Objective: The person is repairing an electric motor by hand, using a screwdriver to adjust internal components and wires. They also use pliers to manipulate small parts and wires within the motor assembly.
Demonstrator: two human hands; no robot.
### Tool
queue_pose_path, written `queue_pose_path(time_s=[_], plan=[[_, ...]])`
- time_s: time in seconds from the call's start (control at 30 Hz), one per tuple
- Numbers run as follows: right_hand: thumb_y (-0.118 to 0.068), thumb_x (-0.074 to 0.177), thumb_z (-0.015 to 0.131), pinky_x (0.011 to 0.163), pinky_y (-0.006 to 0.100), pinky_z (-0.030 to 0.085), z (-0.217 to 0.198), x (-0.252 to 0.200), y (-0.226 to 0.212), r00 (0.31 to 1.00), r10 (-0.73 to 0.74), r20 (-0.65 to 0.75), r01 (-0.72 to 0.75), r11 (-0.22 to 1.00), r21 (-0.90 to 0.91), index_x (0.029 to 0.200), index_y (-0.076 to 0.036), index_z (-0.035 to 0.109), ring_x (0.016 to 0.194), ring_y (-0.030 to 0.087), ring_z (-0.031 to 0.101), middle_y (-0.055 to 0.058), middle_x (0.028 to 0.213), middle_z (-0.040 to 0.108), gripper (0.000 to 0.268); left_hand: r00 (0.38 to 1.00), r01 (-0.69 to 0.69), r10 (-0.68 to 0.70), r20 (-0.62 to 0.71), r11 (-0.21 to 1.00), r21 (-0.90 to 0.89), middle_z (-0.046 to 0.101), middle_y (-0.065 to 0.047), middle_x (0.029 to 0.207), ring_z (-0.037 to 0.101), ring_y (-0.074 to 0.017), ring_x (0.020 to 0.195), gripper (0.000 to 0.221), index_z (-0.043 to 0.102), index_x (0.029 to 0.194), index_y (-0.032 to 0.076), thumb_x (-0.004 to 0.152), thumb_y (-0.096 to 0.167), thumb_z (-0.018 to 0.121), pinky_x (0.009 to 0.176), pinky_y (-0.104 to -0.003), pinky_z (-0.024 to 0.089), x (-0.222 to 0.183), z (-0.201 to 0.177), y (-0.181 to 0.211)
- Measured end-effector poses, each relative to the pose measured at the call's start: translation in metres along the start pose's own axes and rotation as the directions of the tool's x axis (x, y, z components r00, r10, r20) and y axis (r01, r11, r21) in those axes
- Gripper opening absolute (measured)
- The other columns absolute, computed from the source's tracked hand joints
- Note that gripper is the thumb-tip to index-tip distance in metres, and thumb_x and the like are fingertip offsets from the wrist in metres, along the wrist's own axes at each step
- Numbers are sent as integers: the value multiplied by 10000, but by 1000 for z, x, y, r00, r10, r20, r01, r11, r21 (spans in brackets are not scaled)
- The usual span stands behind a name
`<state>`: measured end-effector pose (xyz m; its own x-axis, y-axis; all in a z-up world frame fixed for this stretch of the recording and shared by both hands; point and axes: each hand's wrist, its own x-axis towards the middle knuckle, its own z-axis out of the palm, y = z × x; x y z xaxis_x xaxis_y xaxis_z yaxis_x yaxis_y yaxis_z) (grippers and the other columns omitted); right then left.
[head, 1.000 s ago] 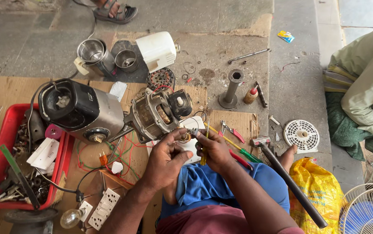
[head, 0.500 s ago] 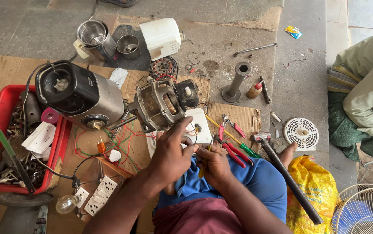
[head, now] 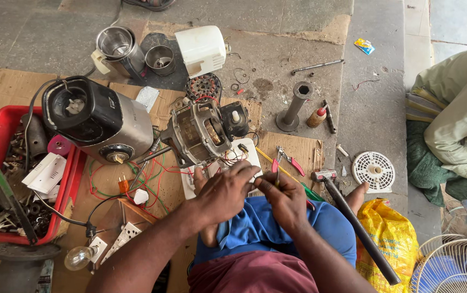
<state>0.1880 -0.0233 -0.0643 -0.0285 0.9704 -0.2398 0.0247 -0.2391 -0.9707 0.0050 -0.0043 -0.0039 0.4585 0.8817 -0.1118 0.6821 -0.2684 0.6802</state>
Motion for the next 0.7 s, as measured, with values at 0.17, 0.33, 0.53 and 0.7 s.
queue_pose_path(time_s=[0.17, 0.33, 0.53, 0.7], plan=[[-152, 929, 744, 643, 220, 454, -8, 10, -3, 996, -63, 62, 62, 998, 14, 984, -51, 768, 735, 46, 558, -24, 815, 668, 118, 996, -17, 4, -93, 991, -135, 680, -177, 1162, 723, -330, 1009, 260, 649, 1229, -15, 997, 91, 603, 849, -405, 572, 7, 3, -4], [-130, 901, 771, 691, 222, 526, -17, 15, -4, 950, -282, 137, 303, 938, -168, 979, -41, 771, 793, 50, 660, -6, 872, 743, 119, 979, -17, -26, -205, 978, -207, 764, -152, 948, 771, -272, 858, 164, 755, 1038, 16, 940, 49, 627, 760, -377, 592, 13, 5, -12], [18, 875, 712, 527, 271, 412, -8, 25, 14, 938, 307, 162, -345, 775, 529, 944, 25, 702, 605, 134, 539, 83, 779, 666, 70, 960, 9, -77, -271, 970, -244, 780, -140, 899, 782, -242, 793, 156, 777, 989, 35, 879, 5, 671, 713, -356, 601, 13, 11, -12], [-74, 902, 567, 454, 259, 365, 8, 31, 20, 907, 398, 134, -386, 663, 641, 899, -15, 622, 530, 114, 455, 81, 739, 588, 81, 920, -83, 32, -391, 990, -115, 746, -154, 872, 742, -303, 809, 195, 756, 995, 15, 863, -58, 633, 711, -396, 567, 10, 18, -7]])
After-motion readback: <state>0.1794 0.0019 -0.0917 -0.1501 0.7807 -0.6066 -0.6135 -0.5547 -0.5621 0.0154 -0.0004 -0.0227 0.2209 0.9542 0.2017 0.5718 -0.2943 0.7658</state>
